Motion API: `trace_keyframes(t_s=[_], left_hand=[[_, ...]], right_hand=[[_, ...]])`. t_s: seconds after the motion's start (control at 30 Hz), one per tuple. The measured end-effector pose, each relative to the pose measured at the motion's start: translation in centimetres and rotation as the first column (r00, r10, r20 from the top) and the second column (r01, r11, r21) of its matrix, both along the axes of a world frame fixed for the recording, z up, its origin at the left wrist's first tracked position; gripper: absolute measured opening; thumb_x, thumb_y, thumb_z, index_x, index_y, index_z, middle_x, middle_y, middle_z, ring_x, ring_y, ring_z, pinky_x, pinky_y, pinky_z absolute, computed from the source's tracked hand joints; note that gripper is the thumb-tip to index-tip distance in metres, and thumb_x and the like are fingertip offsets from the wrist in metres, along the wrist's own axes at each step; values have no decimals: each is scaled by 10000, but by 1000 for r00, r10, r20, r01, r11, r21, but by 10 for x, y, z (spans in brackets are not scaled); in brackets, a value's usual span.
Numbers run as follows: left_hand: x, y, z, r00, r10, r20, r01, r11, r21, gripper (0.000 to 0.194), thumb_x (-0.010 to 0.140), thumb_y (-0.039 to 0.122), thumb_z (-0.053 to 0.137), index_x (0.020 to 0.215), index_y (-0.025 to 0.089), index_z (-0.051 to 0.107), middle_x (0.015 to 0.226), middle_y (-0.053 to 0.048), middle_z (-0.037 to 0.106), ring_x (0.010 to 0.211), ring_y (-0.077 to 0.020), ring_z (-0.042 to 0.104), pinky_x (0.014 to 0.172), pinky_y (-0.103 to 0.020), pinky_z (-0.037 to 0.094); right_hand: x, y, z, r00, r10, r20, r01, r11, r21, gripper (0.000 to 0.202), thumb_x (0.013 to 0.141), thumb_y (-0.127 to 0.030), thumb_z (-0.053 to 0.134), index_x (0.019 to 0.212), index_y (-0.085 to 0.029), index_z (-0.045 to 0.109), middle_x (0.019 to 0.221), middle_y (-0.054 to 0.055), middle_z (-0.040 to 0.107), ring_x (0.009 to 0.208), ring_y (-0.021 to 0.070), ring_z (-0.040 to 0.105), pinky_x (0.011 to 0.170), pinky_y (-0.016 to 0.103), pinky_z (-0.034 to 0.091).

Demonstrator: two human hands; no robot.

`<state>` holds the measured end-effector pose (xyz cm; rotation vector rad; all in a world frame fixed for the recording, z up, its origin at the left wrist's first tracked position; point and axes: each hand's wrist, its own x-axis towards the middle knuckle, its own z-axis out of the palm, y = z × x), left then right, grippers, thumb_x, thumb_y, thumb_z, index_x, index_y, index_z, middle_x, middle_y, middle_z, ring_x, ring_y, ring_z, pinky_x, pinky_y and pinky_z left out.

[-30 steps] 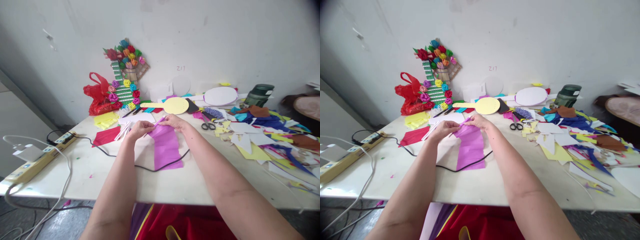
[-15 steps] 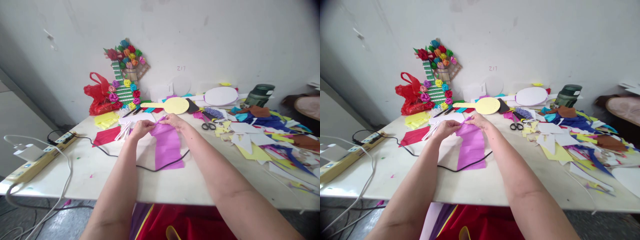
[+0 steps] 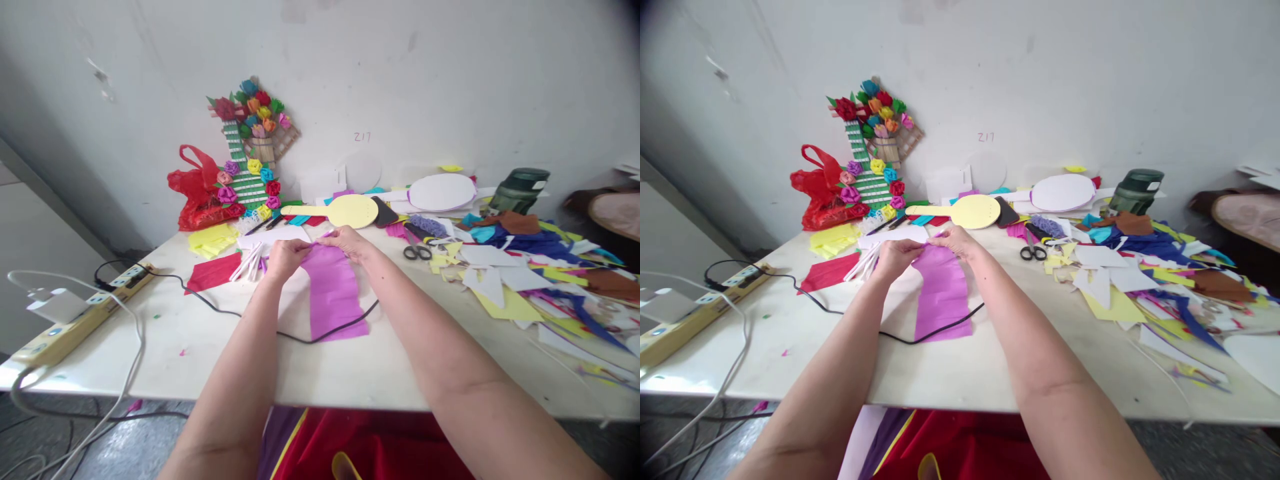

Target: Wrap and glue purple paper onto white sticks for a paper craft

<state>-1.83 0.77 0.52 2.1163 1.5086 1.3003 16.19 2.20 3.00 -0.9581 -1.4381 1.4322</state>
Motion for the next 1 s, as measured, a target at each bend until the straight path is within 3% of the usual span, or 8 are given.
trace_keyframes(t_s=[0.1, 0.17, 0.27, 0.4, 0.67, 0.83, 1.0], left_hand=[[3, -2, 2, 996, 62, -63, -58, 996, 64, 199, 688, 312, 609, 809, 203, 723, 684, -45, 689, 675, -183, 617, 612, -252, 425], [5, -4, 4, 997, 43, -60, -40, 998, 56, 206, 692, 309, 604, 824, 202, 721, 707, -47, 692, 687, -184, 618, 622, -252, 428], [4, -4, 6, 997, -72, 40, 74, 996, -53, 246, 673, 295, 618, 872, 186, 712, 754, -45, 696, 688, -173, 613, 621, -240, 435], [0, -11, 14, 967, -185, 176, 222, 950, -221, 298, 648, 321, 640, 884, 152, 705, 714, -36, 680, 592, -131, 563, 550, -215, 409], [-6, -25, 29, 938, -236, 254, 318, 877, -361, 368, 617, 410, 654, 845, 124, 702, 471, 16, 522, 366, -57, 330, 361, -203, 217], [-3, -31, 34, 939, -229, 255, 316, 868, -383, 276, 590, 396, 676, 663, 130, 667, 448, 15, 507, 373, -63, 357, 366, -200, 234], [0, -30, 32, 962, -173, 210, 239, 906, -349, 285, 611, 408, 657, 658, 126, 647, 429, 30, 474, 369, -57, 337, 368, -199, 228]], right_hand=[[-2, -3, 3, 998, -59, 6, 59, 997, 41, 213, 502, -236, 761, 576, -111, 606, 506, 6, 604, 479, 112, 535, 481, 231, 429], [-3, -4, 5, 997, -75, -2, 75, 996, 52, 197, 505, -220, 749, 550, -115, 588, 486, -4, 588, 457, 102, 511, 463, 225, 410], [-2, -4, 5, 997, -74, -16, 75, 996, 51, 170, 506, -194, 735, 579, -113, 604, 496, -4, 593, 481, 112, 529, 487, 233, 422], [-1, -3, 4, 998, -56, 15, 56, 998, 41, 162, 522, -186, 725, 635, -107, 641, 534, 5, 617, 528, 124, 561, 534, 243, 444], [-1, -2, 2, 991, 76, 109, -87, 992, 94, 186, 544, -229, 728, 691, -124, 687, 577, 0, 640, 560, 111, 563, 585, 236, 444], [-2, -5, 3, 986, 114, 125, -126, 987, 97, 192, 533, -222, 727, 696, -126, 689, 614, 4, 653, 618, 113, 576, 642, 236, 444], [-2, -4, 1, 987, 113, 111, -124, 988, 96, 240, 563, -329, 720, 683, -127, 673, 592, 3, 629, 590, 123, 562, 597, 247, 438]])
